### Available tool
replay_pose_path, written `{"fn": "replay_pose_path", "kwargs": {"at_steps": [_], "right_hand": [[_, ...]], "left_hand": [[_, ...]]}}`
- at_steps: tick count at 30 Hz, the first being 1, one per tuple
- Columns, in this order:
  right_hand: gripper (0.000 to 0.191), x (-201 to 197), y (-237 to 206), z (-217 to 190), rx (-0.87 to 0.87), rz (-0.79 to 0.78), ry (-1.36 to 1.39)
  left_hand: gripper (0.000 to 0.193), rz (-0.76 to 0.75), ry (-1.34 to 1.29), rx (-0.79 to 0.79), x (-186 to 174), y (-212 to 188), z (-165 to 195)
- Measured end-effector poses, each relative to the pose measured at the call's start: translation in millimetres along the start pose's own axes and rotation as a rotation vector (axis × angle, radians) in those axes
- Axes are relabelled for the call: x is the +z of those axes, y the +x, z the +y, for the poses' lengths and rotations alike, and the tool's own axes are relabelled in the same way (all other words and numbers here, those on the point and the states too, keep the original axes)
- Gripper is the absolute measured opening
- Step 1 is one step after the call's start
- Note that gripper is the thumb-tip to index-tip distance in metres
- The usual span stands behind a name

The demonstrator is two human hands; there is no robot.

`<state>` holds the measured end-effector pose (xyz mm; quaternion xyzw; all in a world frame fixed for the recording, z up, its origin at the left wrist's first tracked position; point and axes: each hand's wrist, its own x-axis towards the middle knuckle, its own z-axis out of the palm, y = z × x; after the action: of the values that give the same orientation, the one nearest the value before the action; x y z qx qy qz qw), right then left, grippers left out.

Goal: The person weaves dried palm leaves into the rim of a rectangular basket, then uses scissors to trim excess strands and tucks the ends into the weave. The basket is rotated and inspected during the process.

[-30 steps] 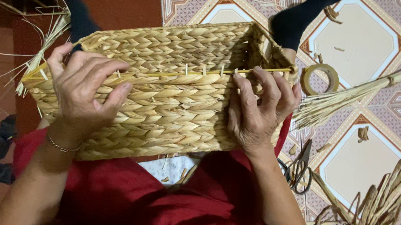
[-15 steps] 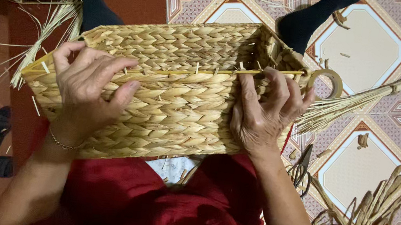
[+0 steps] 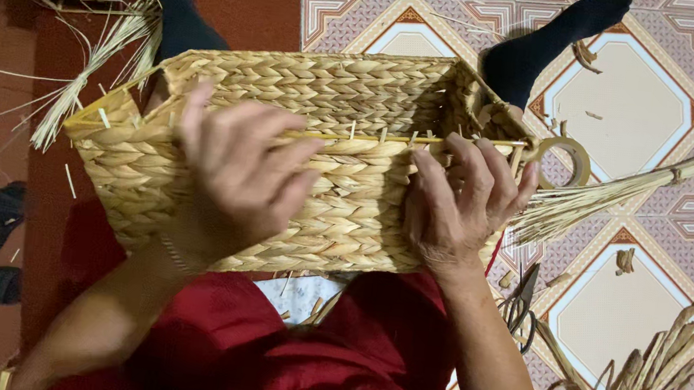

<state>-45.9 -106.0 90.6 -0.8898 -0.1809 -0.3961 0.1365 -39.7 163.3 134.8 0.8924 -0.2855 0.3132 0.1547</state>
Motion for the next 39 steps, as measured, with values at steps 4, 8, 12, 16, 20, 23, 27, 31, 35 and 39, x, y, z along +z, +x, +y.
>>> {"fn": "replay_pose_path", "kwargs": {"at_steps": [4, 8, 12, 16, 20, 23, 27, 31, 35, 39], "right_hand": [[0.051, -5, 8, 1, -0.026, -0.087, -0.062], [0.052, -9, 14, 4, -0.045, -0.111, -0.06], [0.049, -9, 15, 6, -0.034, -0.119, -0.017], [0.042, -7, 16, 7, -0.038, -0.101, -0.04], [0.039, -7, 15, 9, -0.081, -0.046, 0.016], [0.038, -9, 13, 10, -0.106, -0.041, -0.001], [0.037, -12, 10, 14, -0.139, -0.036, -0.035], [0.037, -13, 8, 18, -0.157, -0.075, -0.05], [0.036, -13, 6, 18, -0.207, -0.058, -0.073], [0.036, -14, 4, 15, -0.213, -0.073, -0.117]], "left_hand": [[0.034, -0.03, -0.087, 0.057, 22, 19, 17], [0.036, -0.039, -0.165, -0.01, 31, 30, 32], [0.032, -0.019, -0.153, -0.039, 31, 28, 38], [0.044, -0.048, -0.076, 0.06, 35, 25, 36], [0.039, -0.049, 0.068, 0.178, 37, 23, 33], [0.037, -0.103, 0.092, 0.222, 33, 21, 35], [0.04, -0.16, 0.136, 0.268, 31, 24, 37], [0.041, -0.179, 0.153, 0.237, 31, 28, 40], [0.044, -0.201, 0.132, 0.213, 27, 31, 41], [0.046, -0.218, 0.092, 0.206, 22, 34, 41]]}}
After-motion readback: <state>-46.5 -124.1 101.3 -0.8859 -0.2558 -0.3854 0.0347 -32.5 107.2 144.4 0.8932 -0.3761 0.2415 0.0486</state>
